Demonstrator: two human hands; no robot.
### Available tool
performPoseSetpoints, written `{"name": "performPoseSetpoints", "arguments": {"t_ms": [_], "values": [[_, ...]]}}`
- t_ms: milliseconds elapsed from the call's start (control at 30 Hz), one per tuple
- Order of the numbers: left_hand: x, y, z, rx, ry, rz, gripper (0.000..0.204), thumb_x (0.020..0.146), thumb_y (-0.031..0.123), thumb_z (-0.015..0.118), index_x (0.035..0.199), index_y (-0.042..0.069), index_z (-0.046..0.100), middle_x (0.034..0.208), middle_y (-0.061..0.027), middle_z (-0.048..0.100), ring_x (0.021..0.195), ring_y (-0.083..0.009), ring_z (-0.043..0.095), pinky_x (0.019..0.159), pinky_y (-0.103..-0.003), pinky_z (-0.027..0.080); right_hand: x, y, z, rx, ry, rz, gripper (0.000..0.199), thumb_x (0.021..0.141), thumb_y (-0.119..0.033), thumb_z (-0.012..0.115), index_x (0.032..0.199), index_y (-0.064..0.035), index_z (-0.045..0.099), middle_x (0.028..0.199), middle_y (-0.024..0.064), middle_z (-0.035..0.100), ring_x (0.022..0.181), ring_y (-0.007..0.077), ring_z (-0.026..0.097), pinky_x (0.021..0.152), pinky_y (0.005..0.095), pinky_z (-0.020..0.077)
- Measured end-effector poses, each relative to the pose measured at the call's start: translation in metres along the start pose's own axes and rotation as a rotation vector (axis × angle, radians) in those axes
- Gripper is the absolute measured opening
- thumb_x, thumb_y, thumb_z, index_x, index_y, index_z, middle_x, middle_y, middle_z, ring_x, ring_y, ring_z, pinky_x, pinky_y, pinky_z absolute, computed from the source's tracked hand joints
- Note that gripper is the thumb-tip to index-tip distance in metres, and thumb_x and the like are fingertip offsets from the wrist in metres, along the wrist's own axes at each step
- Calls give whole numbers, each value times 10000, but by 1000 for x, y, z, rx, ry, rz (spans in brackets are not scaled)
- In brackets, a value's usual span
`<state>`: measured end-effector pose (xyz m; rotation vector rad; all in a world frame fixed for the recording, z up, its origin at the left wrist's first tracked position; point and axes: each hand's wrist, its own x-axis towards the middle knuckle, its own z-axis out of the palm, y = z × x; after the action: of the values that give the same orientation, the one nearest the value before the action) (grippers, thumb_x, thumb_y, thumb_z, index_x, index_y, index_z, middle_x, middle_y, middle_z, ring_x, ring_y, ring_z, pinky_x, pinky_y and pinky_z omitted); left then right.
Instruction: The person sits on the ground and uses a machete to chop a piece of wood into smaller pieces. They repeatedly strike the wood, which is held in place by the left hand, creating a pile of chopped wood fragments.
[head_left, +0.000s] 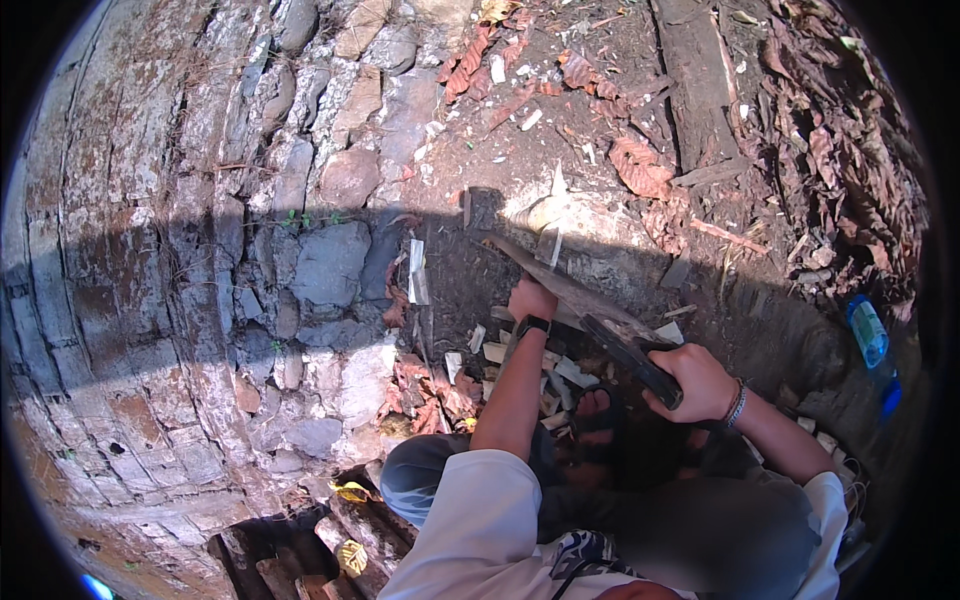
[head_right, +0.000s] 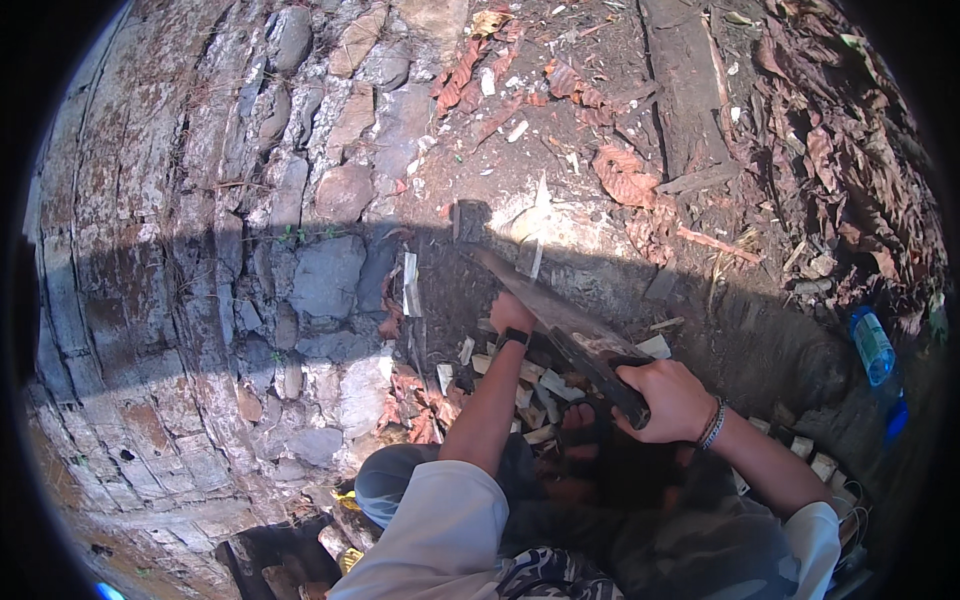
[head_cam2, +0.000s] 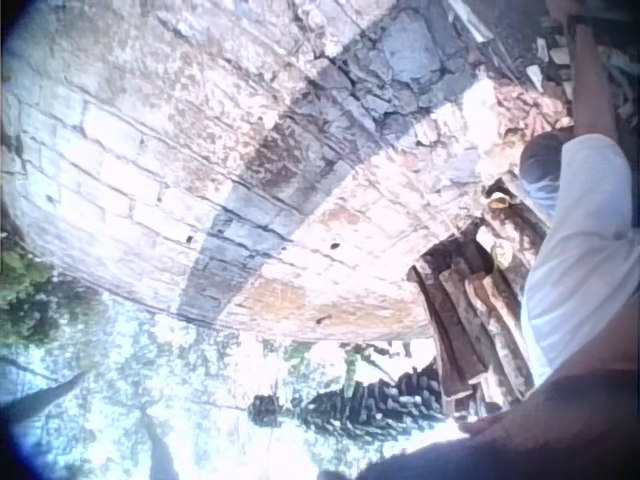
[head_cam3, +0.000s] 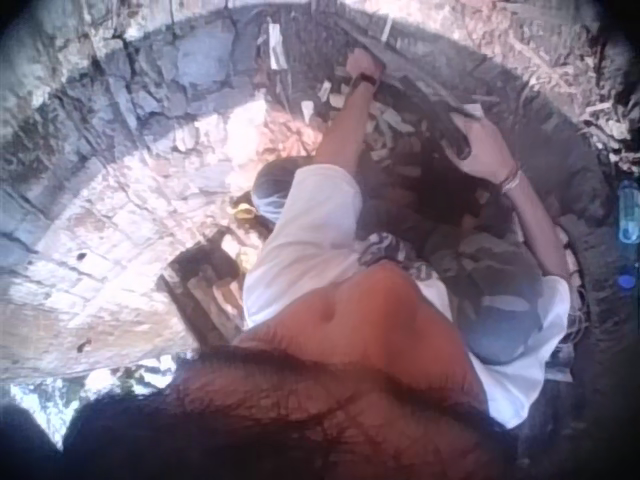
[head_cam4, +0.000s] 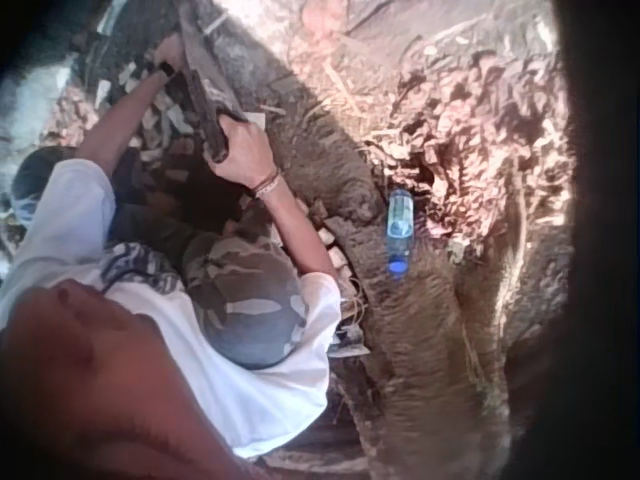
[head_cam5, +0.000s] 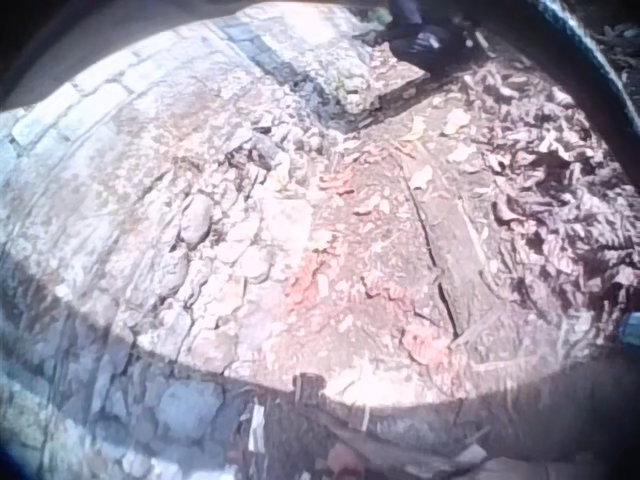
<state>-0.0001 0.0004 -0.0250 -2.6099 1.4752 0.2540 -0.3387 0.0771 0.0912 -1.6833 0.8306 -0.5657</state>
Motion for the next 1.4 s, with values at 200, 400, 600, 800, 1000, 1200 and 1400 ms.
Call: {"name": "performPoseSetpoints", "arguments": {"t_ms": [200, 400, 600, 800, 1000, 1200, 1400], "values": [[-6, 15, -13, -52, 69, -51, 415, 822, 394, 669, 1093, 81, 691, 955, -237, 717, 944, -425, 686, 819, -516, 548, -106, 26, -22, 148, 19, 19, 211, 679, -228, 745, 715, -95, 586, 637, 105, 614, 643, 344, 652, 607, 431, 525], [6, -9, 15, 53, 97, -38, 361, 803, 345, 707, 1035, 69, 694, 968, -238, 716, 928, -415, 693, 810, -512, 557, 18, 23, -1, -32, -44, -67, 236, 700, -248, 719, 780, -57, 605, 680, 164, 635, 695, 395, 648, 650, 464, 537], [7, -15, 21, 103, 53, -27, 314, 785, 277, 730, 1018, 69, 693, 946, -231, 718, 906, -412, 698, 808, -508, 564, 42, 37, 17, 29, -16, -71, 250, 723, -266, 711, 796, -56, 595, 686, 173, 632, 722, 401, 647, 663, 484, 530], [-1, 10, -3, -37, 98, -51, 340, 826, 321, 651, 1052, 69, 689, 940, -235, 718, 910, -420, 693, 787, -526, 553, -85, 28, -23, 82, -36, -12, 188, 682, -205, 734, 738, -91, 595, 625, 119, 601, 614, 337, 642, 580, 431, 518], [10, -9, 16, 8, 132, -107, 346, 818, 323, 672, 1034, 53, 673, 947, -234, 716, 914, -421, 692, 782, -524, 554, -32, 4, -39, -34, -74, -37, 205, 702, -247, 725, 754, -82, 615, 644, 145, 626, 637, 365, 649, 590, 442, 533], [4, -8, 12, 183, 88, -38, 177, 905, 205, 628, 1009, 69, 673, 932, -187, 721, 897, -366, 710, 735, -467, 574, 25, 7, -3, 18, -13, -56, 257, 717, -279, 707, 756, -57, 584, 673, 164, 632, 675, 397, 645, 630, 474, 537], [8, 1, 5, 51, 61, -89, 268, 816, 225, 662, 1033, 68, 666, 957, -227, 715, 945, -421, 688, 814, -506, 558, -65, 23, -22, 30, -42, -11, 208, 685, -250, 721, 737, -101, 587, 643, 103, 609, 638, 347, 642, 580, 438, 518]]}}
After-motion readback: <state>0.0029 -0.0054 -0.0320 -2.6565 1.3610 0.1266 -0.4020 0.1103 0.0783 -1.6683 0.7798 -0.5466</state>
